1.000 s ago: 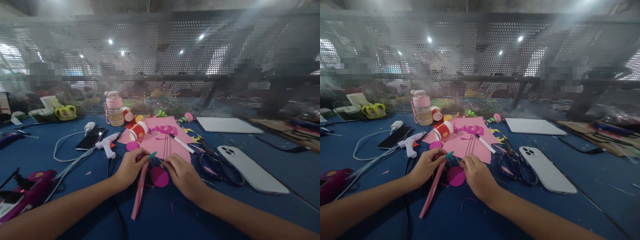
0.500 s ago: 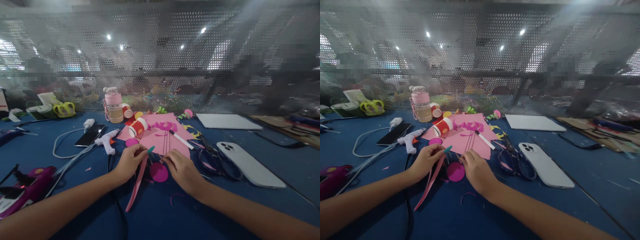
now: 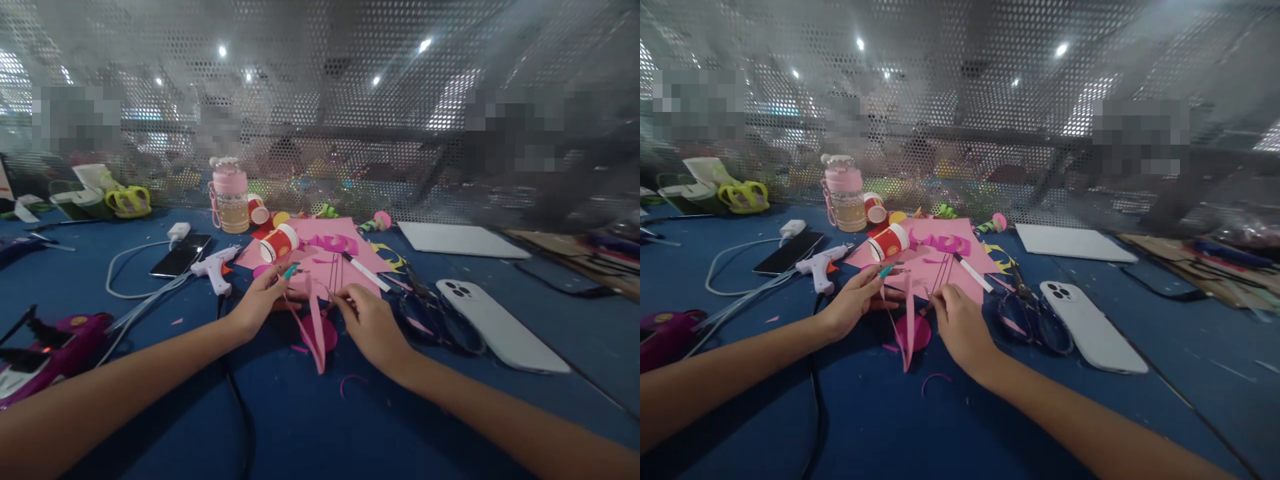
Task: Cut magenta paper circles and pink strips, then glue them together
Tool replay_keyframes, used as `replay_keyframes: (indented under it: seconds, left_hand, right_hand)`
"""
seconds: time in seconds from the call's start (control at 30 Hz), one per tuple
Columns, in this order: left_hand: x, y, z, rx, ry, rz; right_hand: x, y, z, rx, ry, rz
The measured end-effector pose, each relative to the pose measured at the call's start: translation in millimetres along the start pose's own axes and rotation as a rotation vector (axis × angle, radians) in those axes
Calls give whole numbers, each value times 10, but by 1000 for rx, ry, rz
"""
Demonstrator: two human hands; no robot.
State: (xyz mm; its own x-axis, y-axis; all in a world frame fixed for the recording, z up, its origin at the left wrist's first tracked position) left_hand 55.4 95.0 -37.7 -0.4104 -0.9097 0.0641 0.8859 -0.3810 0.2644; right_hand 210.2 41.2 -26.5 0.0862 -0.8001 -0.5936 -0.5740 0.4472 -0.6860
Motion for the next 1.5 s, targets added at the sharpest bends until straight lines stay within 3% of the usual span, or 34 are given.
replay_keyframes:
  seconds: [0.1,0.23,0.47,0.73,0.87,1.03,1.17,1.3,1.5]
  left_hand:
    - [-2,10,11,17,51,-41]
    - [-9,7,26,-129,136,-57]
    - [-3,-68,39,-244,145,82]
    - [15,-45,16,-200,112,64]
    - [15,-13,11,-247,95,2]
    - [6,-38,53,-392,185,36]
    - [19,-12,85,-444,247,14]
    - [16,12,76,-391,236,-30]
    - [3,33,-7,-341,110,-121]
  right_hand:
    - [-32,36,140,-157,190,-71]
    - [-46,60,249,-340,388,-81]
    - [-55,58,253,-359,385,-61]
    - [-44,70,244,-350,358,-77]
    - [-50,86,206,-332,296,-101]
    - [-58,75,139,-271,189,-100]
    - [-34,48,-30,-171,-18,-108]
    - [12,26,-188,-59,-224,-87]
    - [31,34,-212,-24,-245,-78]
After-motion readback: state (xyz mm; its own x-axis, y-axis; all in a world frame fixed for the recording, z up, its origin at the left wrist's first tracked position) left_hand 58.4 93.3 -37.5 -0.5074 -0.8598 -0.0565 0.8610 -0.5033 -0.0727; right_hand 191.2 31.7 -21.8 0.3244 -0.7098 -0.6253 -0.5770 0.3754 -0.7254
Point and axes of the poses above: each hand's wrist, its own x-axis away from the middle knuckle, its own y-axis out of the palm, z = x × y, the point moved 6 cm from there along -x, towards the middle knuckle, and after that the axes turned 2 degrees about -z, right-handed, at the moved point
